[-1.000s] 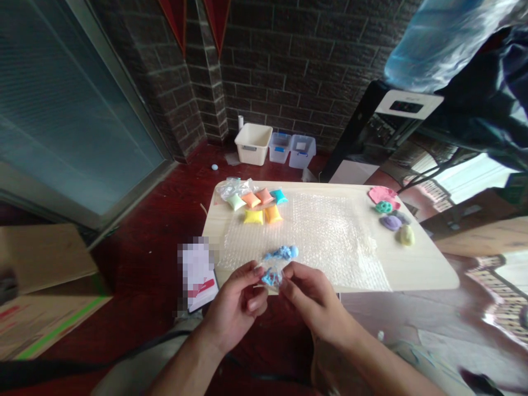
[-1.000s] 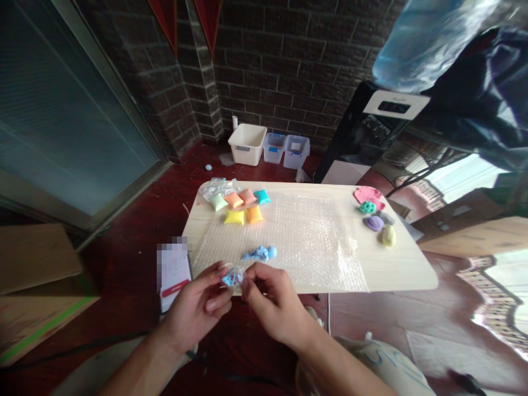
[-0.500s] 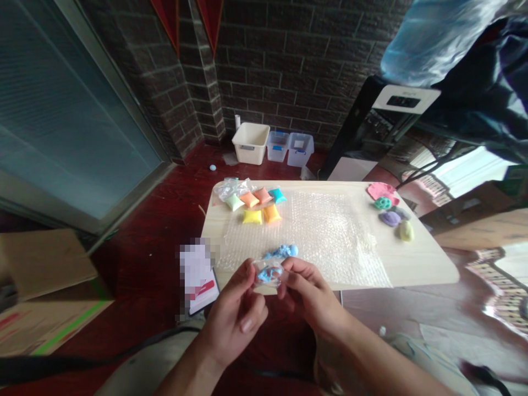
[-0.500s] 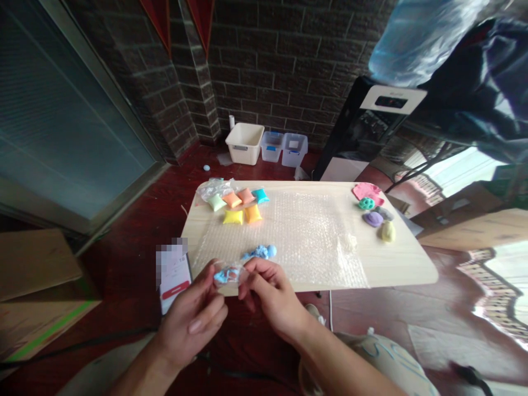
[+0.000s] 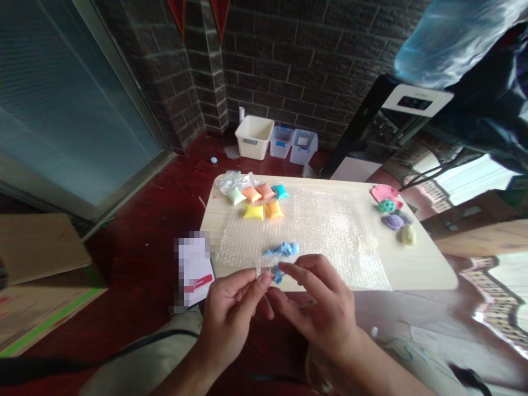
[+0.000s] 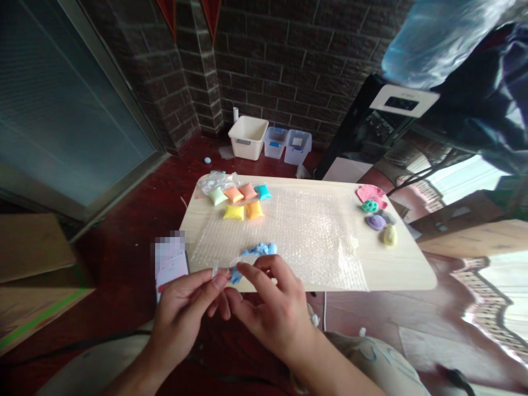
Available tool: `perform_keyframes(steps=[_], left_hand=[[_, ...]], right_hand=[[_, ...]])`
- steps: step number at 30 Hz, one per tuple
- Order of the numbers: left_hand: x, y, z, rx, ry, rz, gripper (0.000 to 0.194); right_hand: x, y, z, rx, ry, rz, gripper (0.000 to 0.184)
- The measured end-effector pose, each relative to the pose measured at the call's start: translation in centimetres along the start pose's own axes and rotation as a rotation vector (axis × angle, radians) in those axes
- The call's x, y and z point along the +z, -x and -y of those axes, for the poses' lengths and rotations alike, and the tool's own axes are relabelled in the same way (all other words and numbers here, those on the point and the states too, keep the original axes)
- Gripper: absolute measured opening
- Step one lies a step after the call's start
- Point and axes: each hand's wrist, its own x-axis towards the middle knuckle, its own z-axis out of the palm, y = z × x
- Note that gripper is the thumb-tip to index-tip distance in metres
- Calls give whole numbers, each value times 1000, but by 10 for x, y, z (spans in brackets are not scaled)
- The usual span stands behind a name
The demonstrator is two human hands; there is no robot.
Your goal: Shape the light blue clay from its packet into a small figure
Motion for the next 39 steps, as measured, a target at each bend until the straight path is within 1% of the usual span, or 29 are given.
perform_keyframes(steps=[3,6,10,14,19,23,27,30,33,36,39], left_hand=[[0,3,-2,67,-92,35,33],[-1,4,0,97,-178,45,36],[-1,5,4,87,-215,28,38],[1,5,3,37,-145,15,34],[1,3,0,20,-134,-21,33],[-1,3,-1,65,-154,-17,34],[-2,4,3,123,-233,-36,33],[-3,4,6,144,-299,-43,34],[-4,2,7,104,-304,-61,35],[-4,0,4,47,-241,-69,35],[-4,-3,4,35,-190,-70,32]], right_hand=[[0,2,-1,-30,71,-12,32],[-2,2,0,-55,70,23,30],[-4,-1,1,-71,53,62,31],[-4,-2,0,-82,37,54,28],[-1,-1,-2,-32,1,53,20],[0,-5,-4,9,-63,77,17],[1,-7,-7,44,-91,119,13],[0,-8,-9,77,-73,95,9],[-3,-10,-10,132,-79,81,7],[-5,-11,-12,194,-156,115,11],[-5,-12,-13,220,-244,147,15]])
